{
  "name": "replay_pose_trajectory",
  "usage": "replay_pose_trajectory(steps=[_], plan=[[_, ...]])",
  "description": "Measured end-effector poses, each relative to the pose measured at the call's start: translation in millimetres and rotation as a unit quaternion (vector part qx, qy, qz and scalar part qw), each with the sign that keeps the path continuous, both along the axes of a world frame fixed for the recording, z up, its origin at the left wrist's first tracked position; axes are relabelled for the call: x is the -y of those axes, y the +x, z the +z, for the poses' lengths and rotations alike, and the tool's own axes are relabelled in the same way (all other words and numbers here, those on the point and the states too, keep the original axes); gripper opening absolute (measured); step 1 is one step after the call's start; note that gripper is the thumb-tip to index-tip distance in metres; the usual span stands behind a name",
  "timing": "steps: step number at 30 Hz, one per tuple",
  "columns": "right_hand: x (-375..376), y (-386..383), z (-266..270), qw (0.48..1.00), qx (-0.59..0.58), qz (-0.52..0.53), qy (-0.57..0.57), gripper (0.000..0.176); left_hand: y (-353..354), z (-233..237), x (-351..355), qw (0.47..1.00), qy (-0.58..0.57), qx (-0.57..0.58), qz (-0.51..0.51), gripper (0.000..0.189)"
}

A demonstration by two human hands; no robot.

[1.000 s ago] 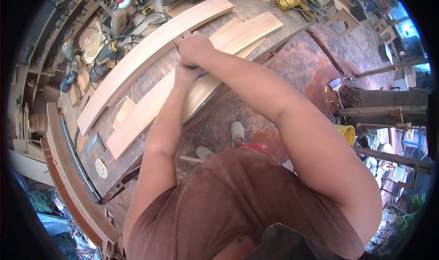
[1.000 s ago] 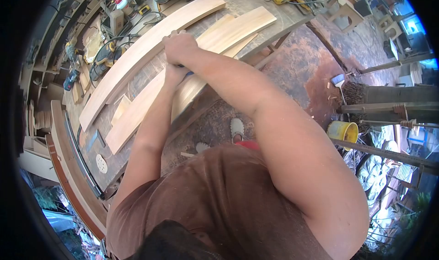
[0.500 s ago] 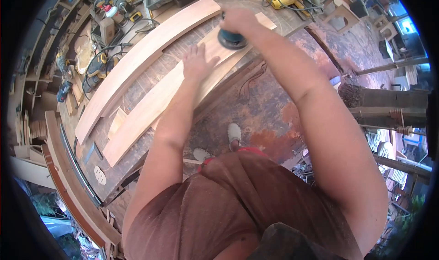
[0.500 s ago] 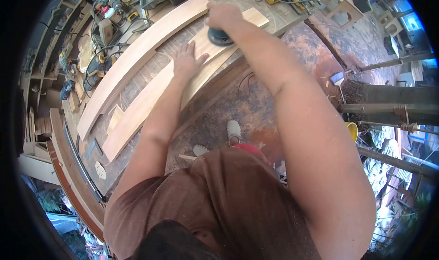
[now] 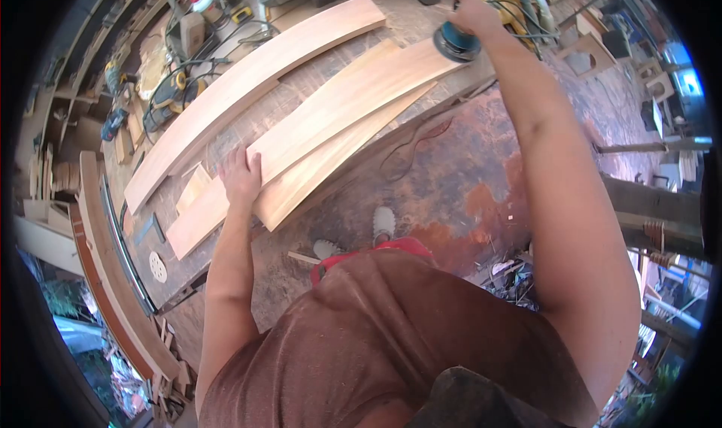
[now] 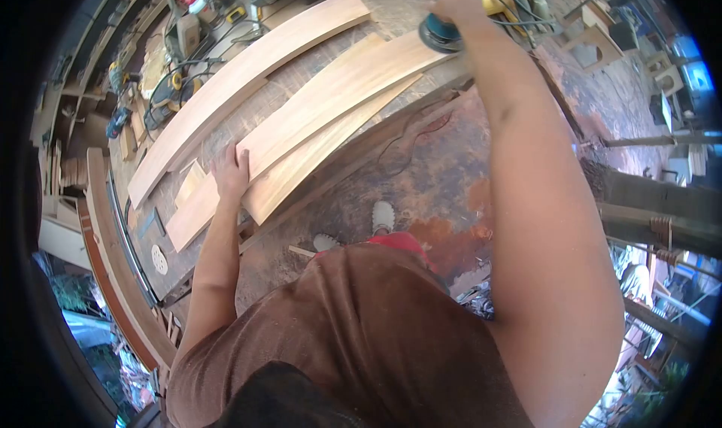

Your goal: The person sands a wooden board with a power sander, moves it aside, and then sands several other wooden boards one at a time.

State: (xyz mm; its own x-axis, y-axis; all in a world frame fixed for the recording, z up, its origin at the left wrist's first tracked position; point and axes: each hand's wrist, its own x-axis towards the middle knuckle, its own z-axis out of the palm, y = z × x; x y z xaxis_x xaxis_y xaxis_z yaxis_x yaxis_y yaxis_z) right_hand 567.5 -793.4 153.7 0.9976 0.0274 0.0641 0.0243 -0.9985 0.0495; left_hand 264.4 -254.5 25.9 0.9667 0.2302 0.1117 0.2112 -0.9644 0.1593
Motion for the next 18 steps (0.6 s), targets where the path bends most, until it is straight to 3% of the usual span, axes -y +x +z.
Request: replay_pose_trajectory(steps=[11, 18], plan=[[-5.2, -3.4, 3.6, 0.999, -0.041, -0.004, -0.004, 0.064, -4.7, -3.4, -2.2, 0.999, -0.023, 0.023, -0.008, 0.055], [0.4, 4.7, -2.6, 1.000, 0.004, -0.006, 0.015, 0.057, -4.9, 2.3, -1.3, 0.999, -0.036, 0.025, -0.013, 0.052]])
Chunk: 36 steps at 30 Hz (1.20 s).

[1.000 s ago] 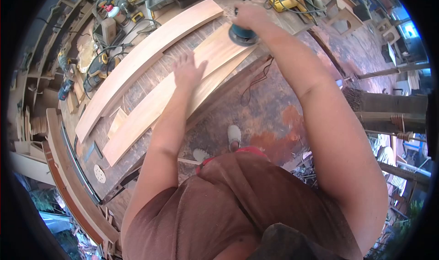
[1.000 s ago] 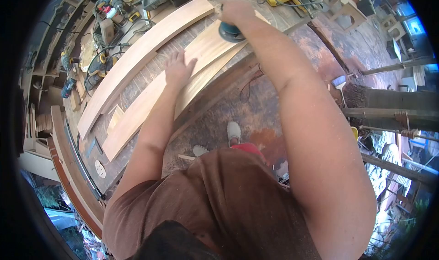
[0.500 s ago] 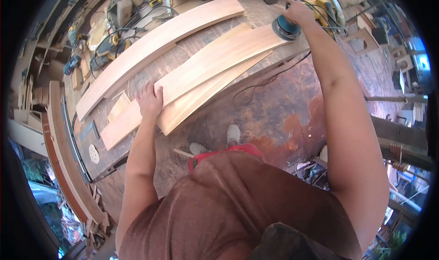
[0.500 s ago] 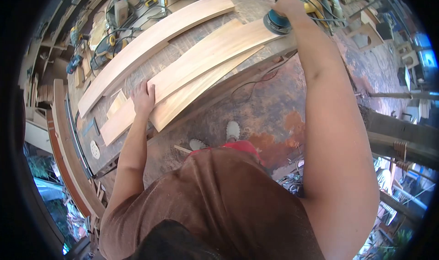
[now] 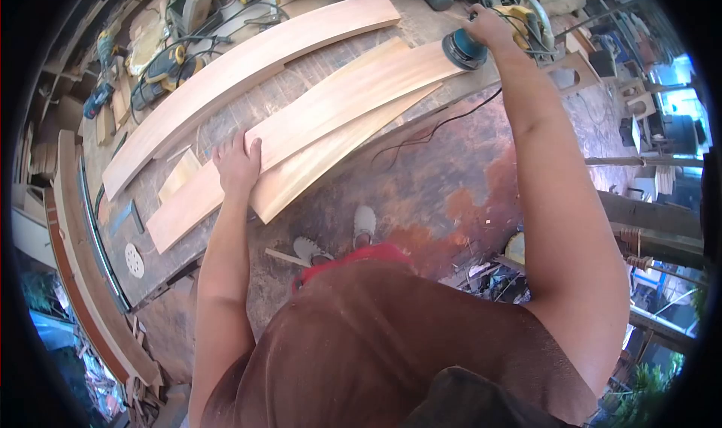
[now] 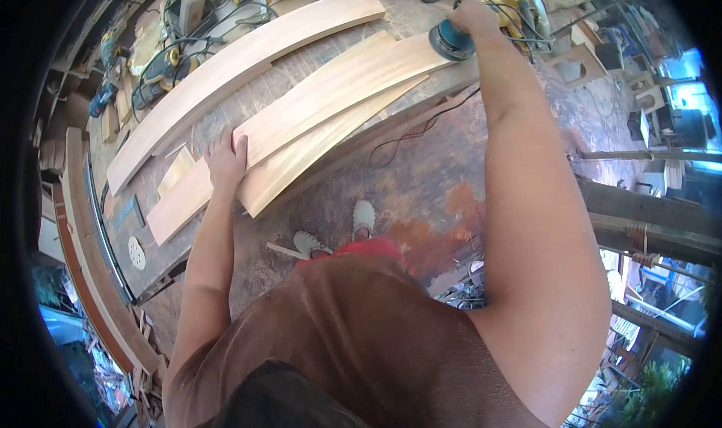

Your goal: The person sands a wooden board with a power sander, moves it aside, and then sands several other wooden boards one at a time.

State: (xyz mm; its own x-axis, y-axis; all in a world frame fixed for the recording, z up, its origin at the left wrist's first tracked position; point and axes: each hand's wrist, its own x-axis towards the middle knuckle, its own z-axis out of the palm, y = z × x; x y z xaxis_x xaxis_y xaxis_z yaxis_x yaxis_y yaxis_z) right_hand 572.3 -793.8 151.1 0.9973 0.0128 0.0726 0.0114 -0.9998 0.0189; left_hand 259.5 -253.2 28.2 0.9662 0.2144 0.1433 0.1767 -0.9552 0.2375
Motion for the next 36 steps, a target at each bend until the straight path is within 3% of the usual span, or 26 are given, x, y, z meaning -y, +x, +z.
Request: replay_pose_trajectory(steps=[15, 36], plan=[[-5.1, 2.7, -2.3, 0.999, 0.003, 0.038, -0.017, 0.057, -0.4, -5.3, 3.1, 1.000, 0.017, 0.004, 0.008, 0.053], [-89.6, -51.2, 13.2, 0.997, 0.004, 0.069, -0.022, 0.053, -1.3, -3.2, 3.3, 1.000, 0.012, -0.002, 0.005, 0.058]])
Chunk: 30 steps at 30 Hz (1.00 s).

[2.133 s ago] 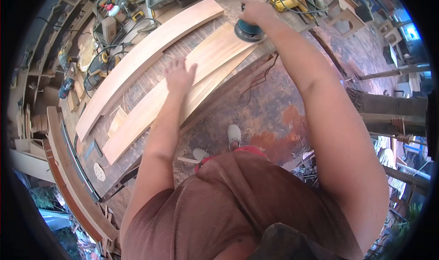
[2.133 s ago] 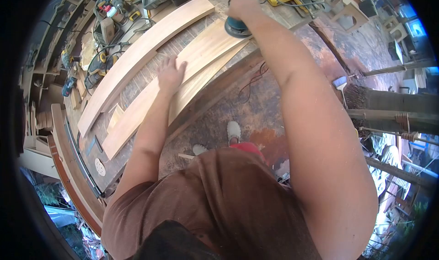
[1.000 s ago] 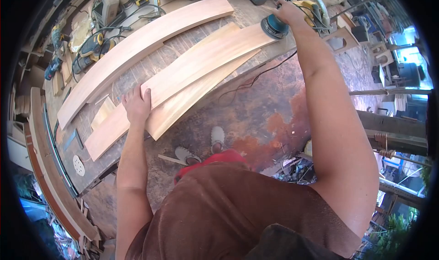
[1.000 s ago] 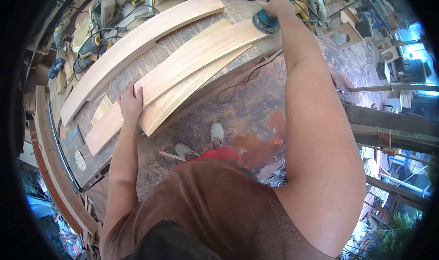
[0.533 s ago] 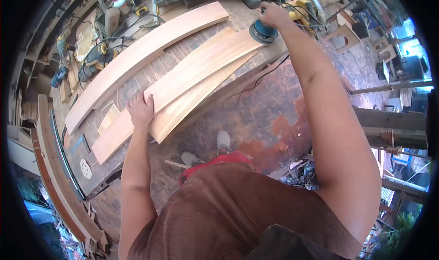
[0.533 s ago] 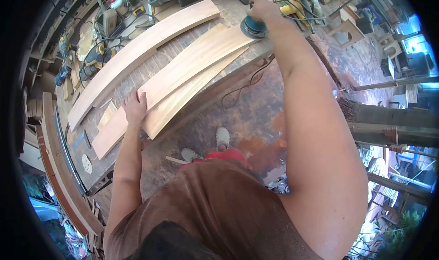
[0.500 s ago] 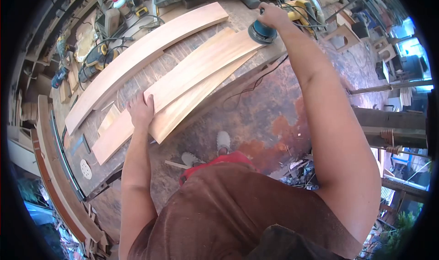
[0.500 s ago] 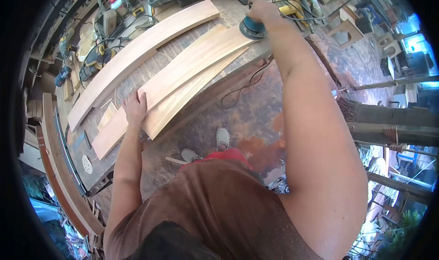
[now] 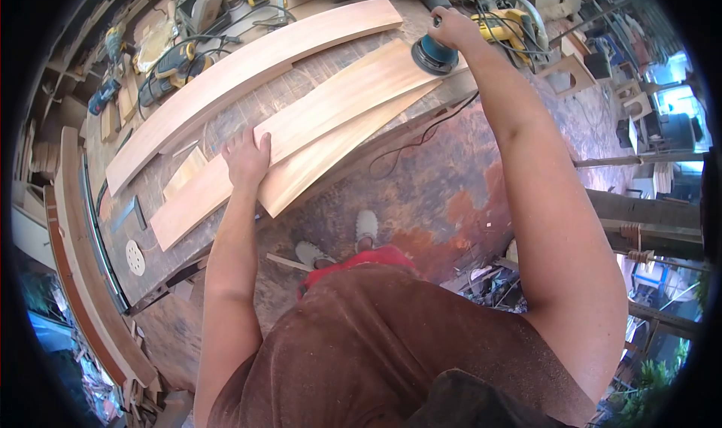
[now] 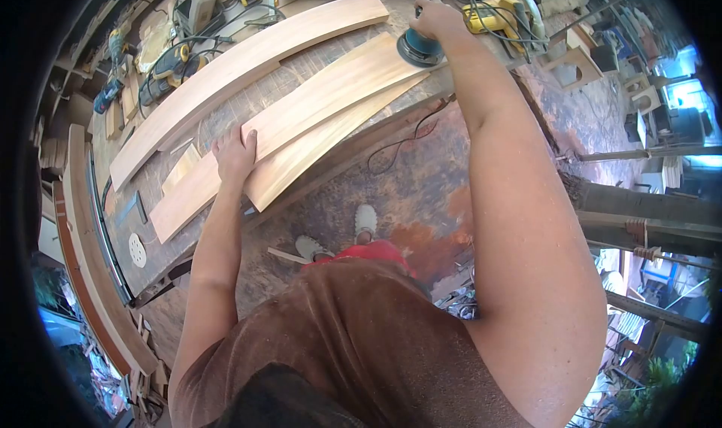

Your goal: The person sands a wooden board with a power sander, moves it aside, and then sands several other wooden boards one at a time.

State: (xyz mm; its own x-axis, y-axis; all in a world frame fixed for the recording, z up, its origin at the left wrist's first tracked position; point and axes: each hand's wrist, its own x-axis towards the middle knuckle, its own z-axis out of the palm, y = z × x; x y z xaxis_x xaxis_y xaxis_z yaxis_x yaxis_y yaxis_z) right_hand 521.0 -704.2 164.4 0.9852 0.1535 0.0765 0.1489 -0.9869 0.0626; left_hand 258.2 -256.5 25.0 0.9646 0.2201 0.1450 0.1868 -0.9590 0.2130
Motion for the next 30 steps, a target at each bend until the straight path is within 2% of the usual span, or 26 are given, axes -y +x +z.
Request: replay_pose_trajectory(steps=[18, 24, 26, 30], plan=[[-66.0, -40.2, -1.9, 0.999, 0.002, 0.043, -0.002, 0.050, -0.4, 0.7, 1.0, 1.000, -0.014, 0.003, -0.001, 0.059], [-86.7, -62.1, -3.7, 0.997, 0.007, 0.082, 0.005, 0.054, -7.4, 4.8, -1.6, 0.998, -0.048, -0.019, -0.041, 0.067], [-97.9, -67.3, -1.5, 0.997, 0.001, 0.078, 0.016, 0.052, -6.2, -7.9, -6.1, 0.998, 0.014, -0.012, -0.060, 0.072], [-116.8, -85.0, 0.8, 0.993, 0.005, 0.109, 0.037, 0.050, -26.8, 2.7, -38.8, 0.995, -0.012, -0.029, -0.093, 0.074]])
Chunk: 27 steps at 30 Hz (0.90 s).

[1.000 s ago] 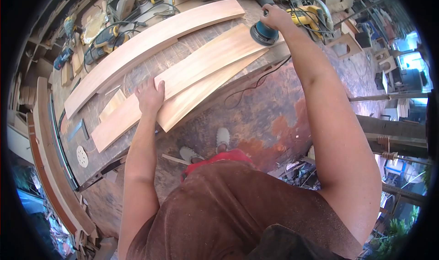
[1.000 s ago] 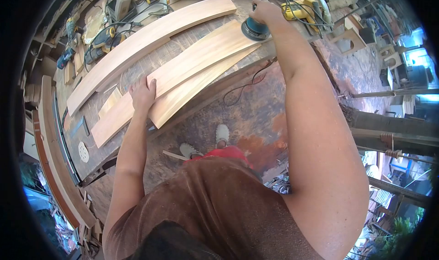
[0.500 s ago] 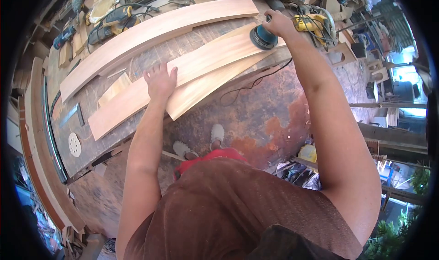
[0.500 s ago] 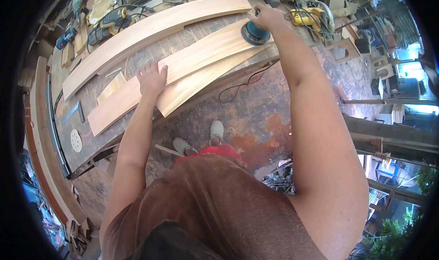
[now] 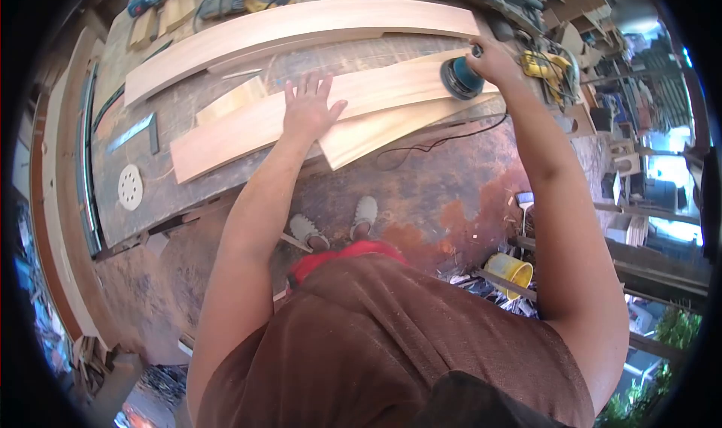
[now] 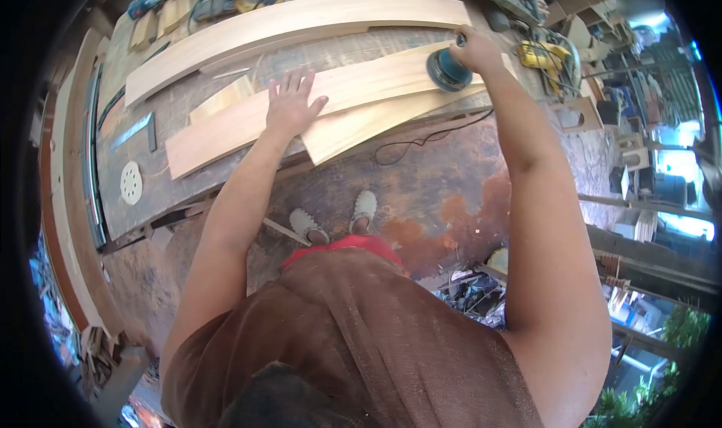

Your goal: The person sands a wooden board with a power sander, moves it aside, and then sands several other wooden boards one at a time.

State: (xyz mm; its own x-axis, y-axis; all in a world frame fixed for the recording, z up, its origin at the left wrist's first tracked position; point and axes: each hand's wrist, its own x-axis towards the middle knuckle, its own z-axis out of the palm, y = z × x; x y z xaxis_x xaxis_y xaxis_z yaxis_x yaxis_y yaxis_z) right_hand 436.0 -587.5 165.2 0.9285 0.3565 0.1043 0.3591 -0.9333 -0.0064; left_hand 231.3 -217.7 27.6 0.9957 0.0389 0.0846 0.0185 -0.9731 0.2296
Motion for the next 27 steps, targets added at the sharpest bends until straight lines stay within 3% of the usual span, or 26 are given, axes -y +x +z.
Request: replay_pose_trajectory(steps=[3, 10, 13, 15, 16, 17, 19, 21, 23, 27], plan=[[-15.7, -6.4, -3.8, 1.000, -0.010, 0.020, 0.012, 0.050, -28.1, 4.1, -37.5, 1.000, 0.012, -0.015, 0.018, 0.073], [-72.0, -35.9, -6.8, 0.997, 0.000, 0.069, 0.017, 0.048, -119.8, -13.6, -197.8, 0.978, 0.062, -0.007, 0.201, 0.072], [-100.5, -50.7, -4.4, 0.996, 0.004, 0.089, -0.011, 0.046, -163.4, -33.4, -249.8, 0.951, 0.054, 0.073, 0.296, 0.069], [-122.1, -67.3, 1.1, 0.996, -0.009, 0.091, -0.011, 0.045, -187.6, -48.3, -267.1, 0.894, -0.242, 0.220, 0.306, 0.068], [-135.4, -73.7, 5.5, 0.996, -0.020, 0.089, -0.008, 0.045, -197.9, -48.5, -278.1, 0.901, -0.327, 0.132, 0.254, 0.073], [-146.5, -78.9, 7.8, 0.995, -0.017, 0.094, -0.012, 0.045, -204.4, -53.7, -278.9, 0.898, -0.330, 0.136, 0.257, 0.073], [-163.9, -89.9, 7.5, 0.994, -0.016, 0.111, 0.002, 0.044, -215.2, -43.1, -264.2, 0.958, -0.169, 0.141, 0.181, 0.077], [-179.0, -95.4, 5.9, 0.992, -0.013, 0.126, -0.001, 0.044, -221.8, -34.4, -264.1, 0.962, -0.174, 0.121, 0.172, 0.085], [-195.0, -100.8, 3.1, 0.990, -0.017, 0.141, 0.001, 0.043, -223.8, -35.6, -270.0, 0.986, -0.059, 0.085, 0.132, 0.087], [-228.5, -124.4, 8.1, 0.985, -0.018, 0.169, -0.010, 0.040, -223.0, -42.0, -264.4, 0.979, -0.049, 0.104, 0.166, 0.084]])
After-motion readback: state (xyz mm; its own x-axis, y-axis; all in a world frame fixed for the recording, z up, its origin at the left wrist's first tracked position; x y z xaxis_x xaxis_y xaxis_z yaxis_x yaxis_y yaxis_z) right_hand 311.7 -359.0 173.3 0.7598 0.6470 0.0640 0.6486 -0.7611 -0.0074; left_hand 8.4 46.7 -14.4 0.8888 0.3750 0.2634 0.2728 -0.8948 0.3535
